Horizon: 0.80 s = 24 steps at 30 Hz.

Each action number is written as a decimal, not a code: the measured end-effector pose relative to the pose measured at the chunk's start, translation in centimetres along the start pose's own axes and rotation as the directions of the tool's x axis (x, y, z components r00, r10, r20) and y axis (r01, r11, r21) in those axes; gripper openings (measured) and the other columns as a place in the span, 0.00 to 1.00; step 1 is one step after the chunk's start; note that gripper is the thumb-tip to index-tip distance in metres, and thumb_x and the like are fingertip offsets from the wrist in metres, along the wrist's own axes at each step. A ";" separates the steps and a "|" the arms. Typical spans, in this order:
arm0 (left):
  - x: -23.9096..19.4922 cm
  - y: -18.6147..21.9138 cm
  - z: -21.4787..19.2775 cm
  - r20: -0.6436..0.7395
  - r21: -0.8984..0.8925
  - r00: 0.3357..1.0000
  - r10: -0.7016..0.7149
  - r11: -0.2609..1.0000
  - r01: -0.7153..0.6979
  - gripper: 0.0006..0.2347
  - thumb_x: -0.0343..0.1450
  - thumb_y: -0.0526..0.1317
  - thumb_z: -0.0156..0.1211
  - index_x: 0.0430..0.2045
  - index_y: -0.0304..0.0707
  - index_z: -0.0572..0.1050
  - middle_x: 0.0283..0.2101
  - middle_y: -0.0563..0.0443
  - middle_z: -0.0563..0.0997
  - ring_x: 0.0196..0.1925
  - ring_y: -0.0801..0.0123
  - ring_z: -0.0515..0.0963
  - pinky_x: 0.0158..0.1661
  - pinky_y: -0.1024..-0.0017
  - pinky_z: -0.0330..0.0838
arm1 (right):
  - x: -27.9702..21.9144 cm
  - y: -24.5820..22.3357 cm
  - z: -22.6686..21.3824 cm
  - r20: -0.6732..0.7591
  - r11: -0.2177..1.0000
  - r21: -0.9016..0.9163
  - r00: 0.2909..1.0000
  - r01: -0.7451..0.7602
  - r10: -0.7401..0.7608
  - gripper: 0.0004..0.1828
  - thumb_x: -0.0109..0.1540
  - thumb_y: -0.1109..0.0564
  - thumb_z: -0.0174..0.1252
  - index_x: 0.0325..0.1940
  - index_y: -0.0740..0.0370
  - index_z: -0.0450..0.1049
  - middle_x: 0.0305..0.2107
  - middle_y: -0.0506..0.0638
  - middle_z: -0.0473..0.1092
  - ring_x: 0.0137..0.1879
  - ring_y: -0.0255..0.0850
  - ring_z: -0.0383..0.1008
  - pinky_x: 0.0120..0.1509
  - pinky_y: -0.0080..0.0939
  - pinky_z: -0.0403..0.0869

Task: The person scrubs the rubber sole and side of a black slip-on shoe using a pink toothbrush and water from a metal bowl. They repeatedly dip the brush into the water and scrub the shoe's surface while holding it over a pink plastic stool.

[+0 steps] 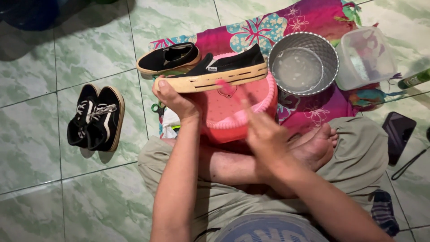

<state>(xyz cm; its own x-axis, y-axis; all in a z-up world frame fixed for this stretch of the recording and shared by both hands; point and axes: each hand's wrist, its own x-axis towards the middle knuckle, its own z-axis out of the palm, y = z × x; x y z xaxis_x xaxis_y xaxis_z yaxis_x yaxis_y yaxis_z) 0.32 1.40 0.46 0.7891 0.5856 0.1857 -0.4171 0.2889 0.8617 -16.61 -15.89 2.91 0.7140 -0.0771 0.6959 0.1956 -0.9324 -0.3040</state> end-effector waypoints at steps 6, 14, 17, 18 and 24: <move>0.0 -0.2 0.2 0.008 -0.056 1.000 -0.006 0.998 0.007 0.18 0.76 0.57 0.48 0.46 0.44 0.62 0.41 0.54 0.66 0.41 0.70 0.68 0.48 0.69 0.68 | -2.0 5.2 -1.1 -0.041 0.990 0.071 0.992 -0.120 0.123 0.25 0.65 0.64 0.60 0.67 0.49 0.79 0.33 0.50 0.78 0.40 0.47 0.80 0.40 0.42 0.77; 0.3 -0.9 0.4 0.010 -0.095 0.999 -0.036 0.995 0.037 0.20 0.74 0.59 0.49 0.46 0.43 0.63 0.40 0.51 0.66 0.40 0.67 0.70 0.45 0.68 0.71 | -0.3 -1.9 1.2 0.002 0.993 0.115 0.999 -0.034 0.034 0.23 0.61 0.60 0.58 0.58 0.42 0.80 0.24 0.39 0.71 0.28 0.37 0.76 0.34 0.35 0.76; -0.2 0.0 1.1 0.000 -0.160 0.999 -0.045 0.986 0.044 0.19 0.74 0.58 0.51 0.46 0.44 0.63 0.40 0.52 0.68 0.40 0.67 0.71 0.45 0.68 0.72 | -0.3 -1.2 0.6 0.023 0.996 0.089 1.000 0.000 -0.002 0.24 0.60 0.59 0.58 0.59 0.40 0.79 0.23 0.40 0.69 0.27 0.38 0.75 0.32 0.36 0.76; -0.3 0.3 1.1 0.000 -0.196 0.999 -0.045 0.980 0.044 0.18 0.74 0.58 0.51 0.46 0.45 0.63 0.40 0.53 0.67 0.40 0.68 0.71 0.45 0.69 0.71 | -0.2 -0.5 0.3 0.025 0.995 0.097 0.999 0.029 -0.032 0.22 0.59 0.59 0.58 0.56 0.42 0.81 0.24 0.40 0.69 0.28 0.38 0.75 0.31 0.36 0.75; 0.4 -1.1 0.0 -0.008 -0.203 0.997 -0.075 0.976 0.072 0.19 0.74 0.58 0.51 0.47 0.44 0.62 0.40 0.53 0.66 0.40 0.68 0.71 0.45 0.67 0.74 | -0.8 5.4 -2.2 -0.005 0.997 0.068 1.000 -0.026 0.027 0.24 0.65 0.66 0.58 0.64 0.51 0.80 0.27 0.50 0.74 0.34 0.48 0.77 0.39 0.41 0.75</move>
<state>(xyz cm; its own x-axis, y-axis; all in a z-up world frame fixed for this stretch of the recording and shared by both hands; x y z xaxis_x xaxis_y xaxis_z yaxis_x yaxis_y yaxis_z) 1.12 1.37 -0.46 0.8146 0.5681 0.1168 -0.4423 0.4782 0.7588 -17.54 -21.66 2.13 0.7159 -0.1037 0.6905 0.2222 -0.9036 -0.3661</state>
